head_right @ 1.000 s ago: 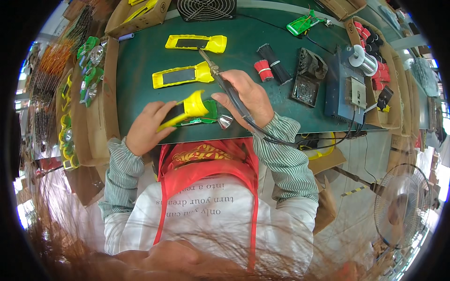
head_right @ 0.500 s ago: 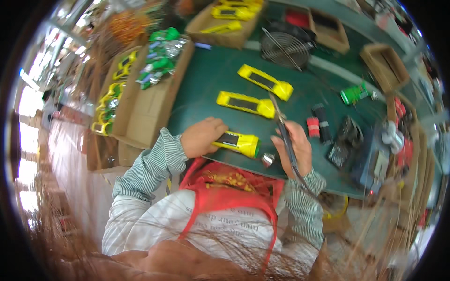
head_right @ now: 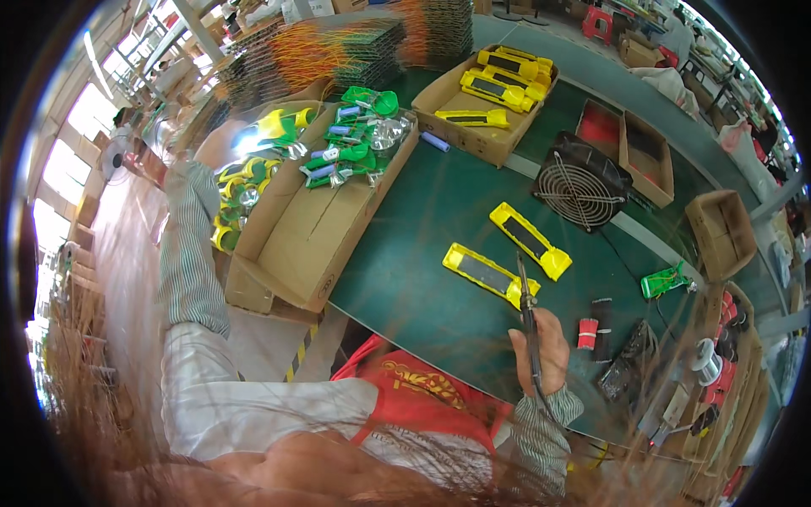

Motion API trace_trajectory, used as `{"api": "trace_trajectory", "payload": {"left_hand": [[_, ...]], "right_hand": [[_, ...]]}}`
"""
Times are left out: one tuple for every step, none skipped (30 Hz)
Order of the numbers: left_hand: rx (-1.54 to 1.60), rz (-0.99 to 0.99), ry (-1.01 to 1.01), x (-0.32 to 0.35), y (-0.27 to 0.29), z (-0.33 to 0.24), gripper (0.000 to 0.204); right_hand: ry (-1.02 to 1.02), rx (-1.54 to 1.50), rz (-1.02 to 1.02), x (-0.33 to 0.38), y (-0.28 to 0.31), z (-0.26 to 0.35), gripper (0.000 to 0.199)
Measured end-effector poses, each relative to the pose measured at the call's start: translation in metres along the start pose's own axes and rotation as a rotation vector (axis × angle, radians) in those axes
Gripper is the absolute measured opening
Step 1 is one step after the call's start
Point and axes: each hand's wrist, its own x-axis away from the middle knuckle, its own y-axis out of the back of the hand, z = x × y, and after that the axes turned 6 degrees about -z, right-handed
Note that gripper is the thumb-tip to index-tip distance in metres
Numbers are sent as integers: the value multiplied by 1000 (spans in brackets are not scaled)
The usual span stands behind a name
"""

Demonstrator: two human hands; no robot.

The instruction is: Assembling electronic flashlights by soldering components to a circuit board and fitting them into plastic casings.

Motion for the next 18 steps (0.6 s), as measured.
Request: {"api": "trace_trajectory", "payload": {"left_hand": [[-42,21,68,-4,-8,17,57],[-72,28,118,-2,-15,43,57],[-98,36,166,-3,-24,62,58],[-83,112,256,-11,-35,65,60],[-103,102,272,-7,-45,79,60],[-124,93,288,-3,-55,93,60],[-134,145,323,4,-62,112,58],[-185,189,351,0,-78,116,58],[-238,234,380,-3,-93,120,58],[-214,338,405,-10,-100,121,57],[-174,355,420,-15,-108,121,56],[-136,371,436,-19,-115,121,54],[-110,401,416,-18,-116,124,51],[-154,464,394,-21,-116,126,51],[-200,527,373,-24,-116,129,50],[-217,555,378,-23,-113,131,54],[-216,545,352,-30,-112,120,56],[-216,534,328,-36,-107,109,58]], "right_hand": [[-37,32,-6,0,-2,0,43],[-68,54,-8,-1,-5,1,48],[-111,61,-14,-1,-8,0,50],[-119,83,-23,-1,-9,3,50],[-108,102,-25,-4,-13,7,53],[-98,121,-25,-8,-16,11,55],[-99,141,16,-13,-19,15,59],[-106,157,11,-14,-20,14,59],[-98,183,26,-15,-22,12,61],[-91,208,45,-16,-24,10,63],[-71,237,58,-18,-26,8,66],[-76,245,59,-21,-27,7,66],[-15,283,68,-24,-29,6,64],[46,317,77,-27,-31,6,63],[45,314,85,-30,-33,7,63],[83,326,97,-33,-35,8,61],[110,352,102,-35,-36,9,58],[103,356,104,-37,-36,11,58]]}}
